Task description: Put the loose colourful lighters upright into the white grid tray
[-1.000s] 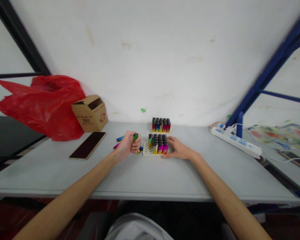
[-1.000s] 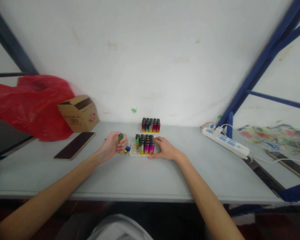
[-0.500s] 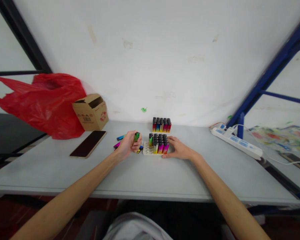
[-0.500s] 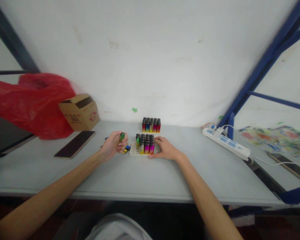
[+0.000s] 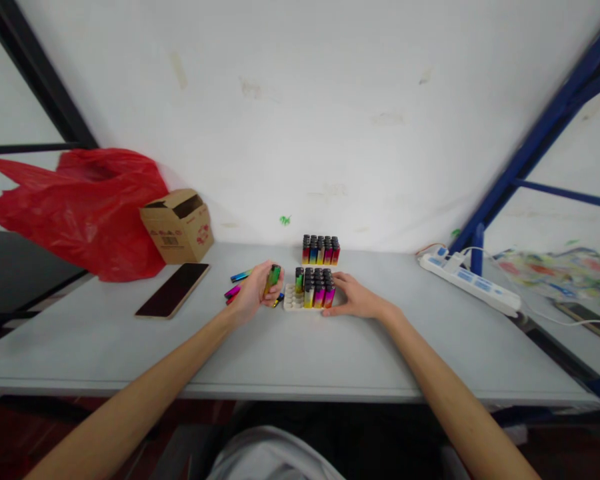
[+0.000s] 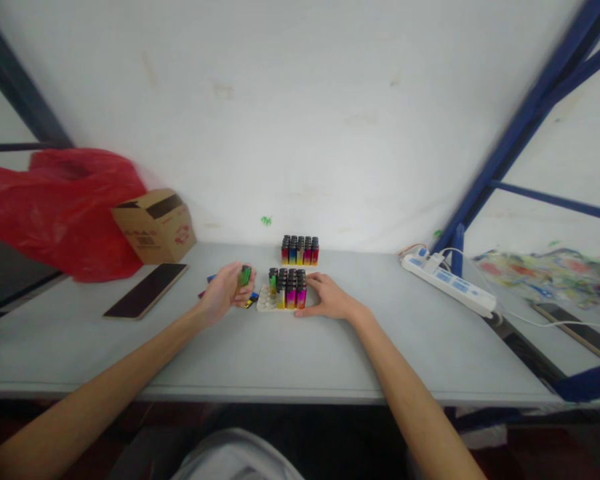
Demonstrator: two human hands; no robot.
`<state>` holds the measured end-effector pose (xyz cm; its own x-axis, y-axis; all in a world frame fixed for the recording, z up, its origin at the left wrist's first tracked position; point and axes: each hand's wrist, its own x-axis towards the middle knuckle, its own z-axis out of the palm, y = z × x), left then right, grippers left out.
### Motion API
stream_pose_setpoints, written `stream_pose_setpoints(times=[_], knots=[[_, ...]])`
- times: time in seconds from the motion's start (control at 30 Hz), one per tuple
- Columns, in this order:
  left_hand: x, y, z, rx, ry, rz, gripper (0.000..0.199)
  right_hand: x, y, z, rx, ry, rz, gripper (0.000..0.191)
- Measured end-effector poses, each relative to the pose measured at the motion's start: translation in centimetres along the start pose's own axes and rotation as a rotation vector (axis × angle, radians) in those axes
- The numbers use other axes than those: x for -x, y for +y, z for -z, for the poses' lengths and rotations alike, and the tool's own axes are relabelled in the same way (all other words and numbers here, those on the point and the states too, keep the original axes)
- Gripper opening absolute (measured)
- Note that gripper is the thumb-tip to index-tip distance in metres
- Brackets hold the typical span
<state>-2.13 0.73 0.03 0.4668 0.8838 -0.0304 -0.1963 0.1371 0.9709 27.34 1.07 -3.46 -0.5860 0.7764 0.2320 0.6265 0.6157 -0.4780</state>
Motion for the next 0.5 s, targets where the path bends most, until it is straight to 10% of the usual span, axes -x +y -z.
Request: stream_pose_setpoints(times=[0.3, 0.5], knots=[[-0.34, -0.31, -0.55, -0.51, 0.179, -0.427, 0.027, -0.05, -0.03, 0.04, 0.008, 0.001, 0.005, 0.088], [-0.01, -0.65, -0.89, -0.628, 0.129, -0.449, 0.022, -0.05, -0.17, 0.11, -0.002, 0.007, 0.008, 0.087]])
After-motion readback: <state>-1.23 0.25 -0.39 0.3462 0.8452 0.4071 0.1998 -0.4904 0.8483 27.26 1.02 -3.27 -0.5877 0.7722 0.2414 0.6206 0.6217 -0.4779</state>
